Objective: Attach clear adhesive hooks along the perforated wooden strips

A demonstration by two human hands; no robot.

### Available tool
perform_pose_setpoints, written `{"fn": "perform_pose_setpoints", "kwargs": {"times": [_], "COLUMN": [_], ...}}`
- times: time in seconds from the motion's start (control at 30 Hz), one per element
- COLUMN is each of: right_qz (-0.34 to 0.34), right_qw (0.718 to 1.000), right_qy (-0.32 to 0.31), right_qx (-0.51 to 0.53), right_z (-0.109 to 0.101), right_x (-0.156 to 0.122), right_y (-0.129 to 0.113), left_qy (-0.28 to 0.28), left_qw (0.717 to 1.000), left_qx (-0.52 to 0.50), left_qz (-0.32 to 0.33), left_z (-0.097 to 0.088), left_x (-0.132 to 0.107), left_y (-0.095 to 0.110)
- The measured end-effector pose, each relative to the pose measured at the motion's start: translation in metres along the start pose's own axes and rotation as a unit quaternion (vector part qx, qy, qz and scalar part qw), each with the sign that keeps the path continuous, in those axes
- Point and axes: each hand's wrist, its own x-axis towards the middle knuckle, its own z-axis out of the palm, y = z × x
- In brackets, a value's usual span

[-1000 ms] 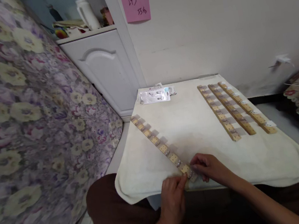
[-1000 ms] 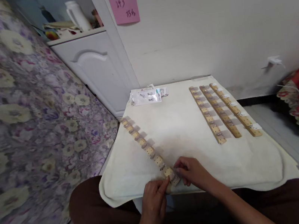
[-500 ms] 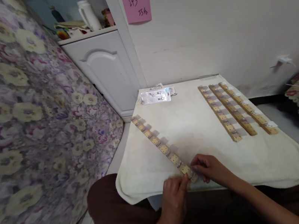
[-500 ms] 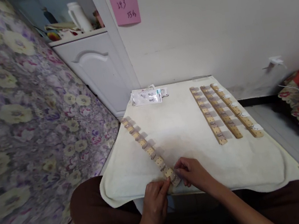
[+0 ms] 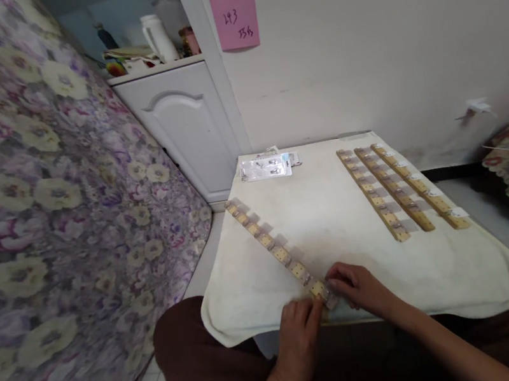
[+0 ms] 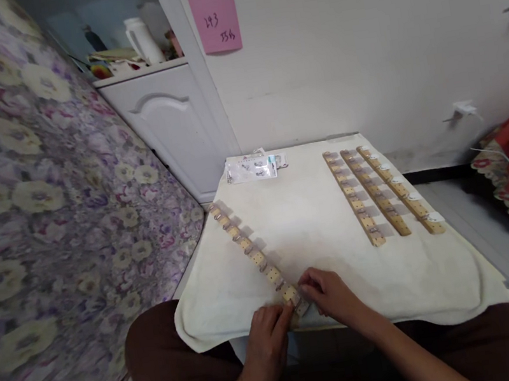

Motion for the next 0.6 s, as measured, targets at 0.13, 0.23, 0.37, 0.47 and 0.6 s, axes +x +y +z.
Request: {"fn": "perform_pose_setpoints", "kwargs": {"times": [0.13, 0.23, 0.37, 0.47, 0.6], "right_qz": [-0.030, -0.015, 0.022, 0.034, 0.047], "right_qw": [0.998, 0.999, 1.000, 0.999, 0.998], "right_qy": [0.030, 0.024, 0.001, -0.003, 0.018], "right_qx": [-0.052, -0.038, 0.021, 0.038, 0.044], "right_z": [0.0012, 0.0027, 0.0038, 0.0045, 0.0062], "right_x": [0.0007, 0.0029, 0.0039, 0.0041, 0.0049], "right_y": [0.0012, 0.0044, 0.0066, 0.0063, 0.0054], "left_qy": [0.009, 0.015, 0.019, 0.022, 0.037], "left_qw": [1.000, 1.000, 1.000, 1.000, 0.999], "left_qx": [0.003, 0.004, 0.004, 0.002, -0.004], "left_qz": [0.004, 0.004, 0.005, 0.005, 0.006], "left_z": [0.0001, 0.0006, 0.0009, 0.0006, 0.0015], "left_x": [0.0009, 0.0014, 0.0020, 0.0025, 0.0017], "left_y": [0.0004, -0.0001, -0.0008, -0.0011, -0.0024]}}
